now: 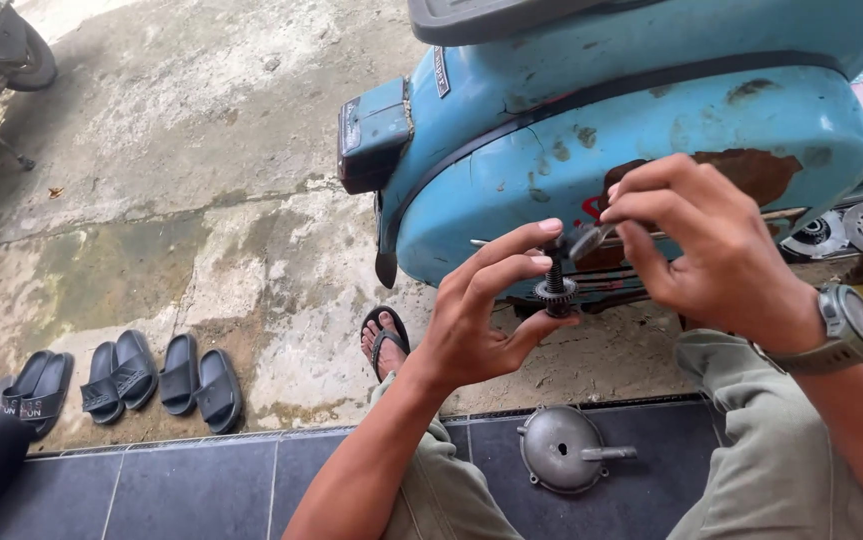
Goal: Assembling a small gear mechanism, likely a speedometer drive, by fitting a spring and gear onto a shaft.
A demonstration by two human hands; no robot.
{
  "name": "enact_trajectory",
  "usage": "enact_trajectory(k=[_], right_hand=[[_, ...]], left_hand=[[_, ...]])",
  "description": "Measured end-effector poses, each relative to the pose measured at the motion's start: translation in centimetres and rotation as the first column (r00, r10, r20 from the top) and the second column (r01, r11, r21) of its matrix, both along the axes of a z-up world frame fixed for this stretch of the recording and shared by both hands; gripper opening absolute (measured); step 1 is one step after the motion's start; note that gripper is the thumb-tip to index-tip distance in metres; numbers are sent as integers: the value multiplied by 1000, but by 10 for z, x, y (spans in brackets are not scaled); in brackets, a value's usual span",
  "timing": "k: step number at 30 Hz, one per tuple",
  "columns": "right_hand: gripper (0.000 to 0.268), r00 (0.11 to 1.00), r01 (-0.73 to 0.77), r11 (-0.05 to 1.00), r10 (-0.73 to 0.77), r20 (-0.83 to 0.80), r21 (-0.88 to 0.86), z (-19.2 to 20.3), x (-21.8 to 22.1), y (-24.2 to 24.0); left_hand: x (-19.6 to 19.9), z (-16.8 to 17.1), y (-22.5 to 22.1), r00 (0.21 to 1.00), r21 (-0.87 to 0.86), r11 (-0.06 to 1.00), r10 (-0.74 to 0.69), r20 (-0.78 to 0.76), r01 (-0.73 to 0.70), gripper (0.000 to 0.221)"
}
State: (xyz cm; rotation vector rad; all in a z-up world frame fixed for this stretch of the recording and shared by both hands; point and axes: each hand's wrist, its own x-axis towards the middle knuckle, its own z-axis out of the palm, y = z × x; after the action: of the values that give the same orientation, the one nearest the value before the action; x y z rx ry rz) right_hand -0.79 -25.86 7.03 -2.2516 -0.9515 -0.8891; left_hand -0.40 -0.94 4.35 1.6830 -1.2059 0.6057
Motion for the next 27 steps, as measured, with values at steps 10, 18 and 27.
enact_trajectory(k=[10, 18, 27], right_hand=[[10, 999, -9, 1000, 10, 43, -30, -4, 0, 3], [15, 997, 34, 992, -26, 69, -120, -3, 1, 0], [12, 1000, -1, 997, 1, 1, -71, 0, 0, -6]], left_hand=[[0, -4, 5, 997, 47, 998, 48, 56, -51, 56], [7, -9, 9, 996, 80, 995, 57, 72, -63, 57], [7, -8, 2, 996, 94, 994, 42, 81, -49, 52]])
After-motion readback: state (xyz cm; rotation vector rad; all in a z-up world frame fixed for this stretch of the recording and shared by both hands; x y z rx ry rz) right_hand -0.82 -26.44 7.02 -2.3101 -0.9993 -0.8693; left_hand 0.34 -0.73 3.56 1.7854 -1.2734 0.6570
